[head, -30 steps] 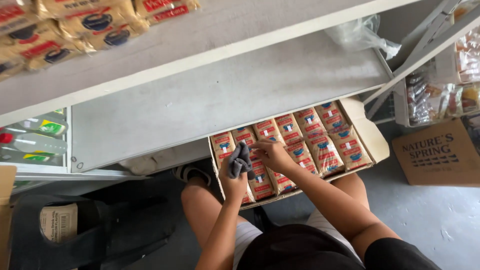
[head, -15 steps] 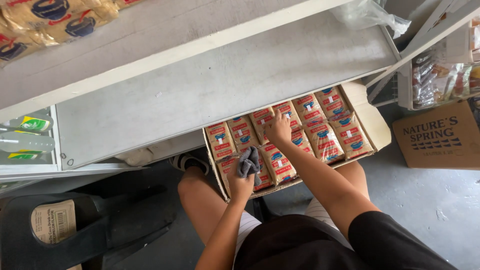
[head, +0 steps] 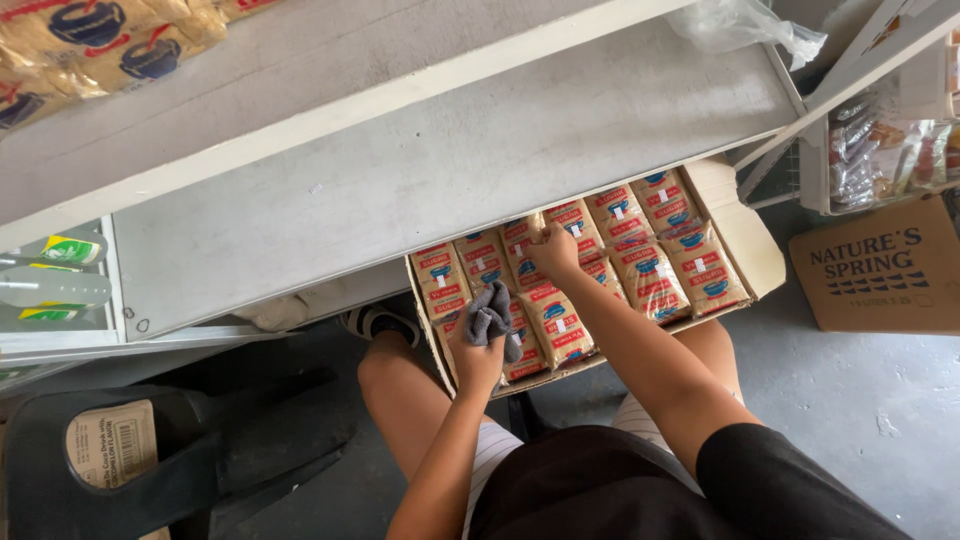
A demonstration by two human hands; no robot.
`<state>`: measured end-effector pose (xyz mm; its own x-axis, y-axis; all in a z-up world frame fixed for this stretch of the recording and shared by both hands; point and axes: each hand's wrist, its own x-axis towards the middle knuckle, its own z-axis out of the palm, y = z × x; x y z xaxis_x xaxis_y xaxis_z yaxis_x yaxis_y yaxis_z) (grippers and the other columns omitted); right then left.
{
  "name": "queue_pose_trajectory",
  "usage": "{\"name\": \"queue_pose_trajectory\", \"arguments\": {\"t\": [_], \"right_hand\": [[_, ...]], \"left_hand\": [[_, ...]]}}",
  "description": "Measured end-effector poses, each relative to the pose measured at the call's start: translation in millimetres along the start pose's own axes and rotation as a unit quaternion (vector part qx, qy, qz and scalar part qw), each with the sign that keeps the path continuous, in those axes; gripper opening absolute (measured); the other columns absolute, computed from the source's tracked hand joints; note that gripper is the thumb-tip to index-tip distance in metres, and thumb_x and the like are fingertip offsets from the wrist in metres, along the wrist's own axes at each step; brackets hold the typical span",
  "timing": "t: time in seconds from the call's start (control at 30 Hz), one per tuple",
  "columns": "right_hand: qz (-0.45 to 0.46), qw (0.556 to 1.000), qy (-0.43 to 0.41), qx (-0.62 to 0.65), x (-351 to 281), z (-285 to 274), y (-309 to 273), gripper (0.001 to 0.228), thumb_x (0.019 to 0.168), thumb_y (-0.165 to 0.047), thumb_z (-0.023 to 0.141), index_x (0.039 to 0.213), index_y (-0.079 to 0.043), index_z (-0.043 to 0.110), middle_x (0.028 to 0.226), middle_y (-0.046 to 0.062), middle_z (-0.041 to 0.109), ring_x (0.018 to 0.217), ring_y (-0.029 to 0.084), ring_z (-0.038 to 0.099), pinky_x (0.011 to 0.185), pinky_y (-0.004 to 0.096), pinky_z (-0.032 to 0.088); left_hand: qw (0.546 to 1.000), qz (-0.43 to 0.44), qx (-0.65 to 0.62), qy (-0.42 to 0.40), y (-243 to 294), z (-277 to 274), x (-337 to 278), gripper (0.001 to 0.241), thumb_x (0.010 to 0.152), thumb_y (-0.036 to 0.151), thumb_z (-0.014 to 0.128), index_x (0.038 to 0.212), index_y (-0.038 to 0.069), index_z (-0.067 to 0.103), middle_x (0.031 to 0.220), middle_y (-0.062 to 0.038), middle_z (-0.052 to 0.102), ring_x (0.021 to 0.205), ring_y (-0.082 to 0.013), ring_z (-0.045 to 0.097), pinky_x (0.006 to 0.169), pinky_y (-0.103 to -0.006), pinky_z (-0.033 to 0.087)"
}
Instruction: Cleaning bags of sugar with a cloth and placing them on a shelf.
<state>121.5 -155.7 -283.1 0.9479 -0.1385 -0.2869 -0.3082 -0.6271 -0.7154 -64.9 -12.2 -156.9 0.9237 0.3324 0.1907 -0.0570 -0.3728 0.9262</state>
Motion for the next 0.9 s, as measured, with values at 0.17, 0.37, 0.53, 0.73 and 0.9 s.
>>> {"name": "queue_pose_trajectory", "arguments": {"t": [0.17, 0.37, 0.53, 0.73, 0.9], "right_hand": [[0.117, 0.981, -0.092, 0.122, -15.7, -11.4, -2.1, 0.045, 0.071, -0.017, 0.085, 0.108, 0.000, 0.064, 0.097, 0.018, 0.075, 0.083, 0.029, 0.074, 0.067, 0.043, 0.060], [0.206, 0.839, -0.238, 0.444, -49.3, -41.9, -7.3, 0.022, 0.088, -0.006, 0.064, 0.109, -0.001, 0.063, 0.099, 0.017, 0.073, 0.088, 0.032, 0.074, 0.076, 0.054, 0.064], [0.145, 0.698, -0.353, 0.606, -103.8, -74.6, -44.4, 0.049, 0.090, -0.006, 0.050, 0.137, -0.019, 0.050, 0.127, 0.013, 0.067, 0.115, 0.033, 0.068, 0.094, 0.058, 0.058], [0.121, 0.611, -0.454, 0.637, -129.4, -80.4, -63.8, 0.062, 0.105, -0.038, 0.048, 0.157, -0.008, 0.037, 0.150, 0.020, 0.052, 0.136, 0.037, 0.052, 0.111, 0.060, 0.044], [0.087, 0.572, -0.479, 0.660, -152.1, -103.2, -98.8, 0.089, 0.094, -0.070, 0.043, 0.160, -0.012, 0.032, 0.158, 0.016, 0.045, 0.144, 0.037, 0.042, 0.118, 0.060, 0.032]], "left_hand": [[0.999, 0.000, -0.024, 0.021, -6.1, -6.6, 2.5, 0.042, 0.087, 0.009, 0.077, 0.128, 0.004, 0.066, 0.113, -0.014, 0.076, 0.102, -0.0219, 0.074, 0.088, -0.0327, 0.057], [0.998, -0.047, -0.011, 0.038, -22.4, -16.5, 10.7, 0.029, 0.088, 0.016, 0.082, 0.109, 0.001, 0.069, 0.100, -0.012, 0.077, 0.090, -0.0179, 0.073, 0.084, -0.0315, 0.057], [0.997, 0.039, -0.001, 0.066, 41.7, -36.6, 43.9, 0.043, 0.087, 0.014, 0.083, 0.123, 0.000, 0.064, 0.102, -0.013, 0.072, 0.090, -0.0207, 0.067, 0.085, -0.0337, 0.055], [0.971, 0.198, 0.110, 0.075, 103.0, -48.2, 84.4, 0.052, 0.092, 0.010, 0.077, 0.140, 0.005, 0.059, 0.133, -0.020, 0.063, 0.122, -0.0378, 0.065, 0.101, -0.0436, 0.054], [0.960, 0.205, 0.164, 0.097, 113.1, -52.4, 82.3, 0.051, 0.094, 0.009, 0.074, 0.142, 0.005, 0.058, 0.141, -0.025, 0.058, 0.131, -0.0438, 0.059, 0.109, -0.0480, 0.051]]}}
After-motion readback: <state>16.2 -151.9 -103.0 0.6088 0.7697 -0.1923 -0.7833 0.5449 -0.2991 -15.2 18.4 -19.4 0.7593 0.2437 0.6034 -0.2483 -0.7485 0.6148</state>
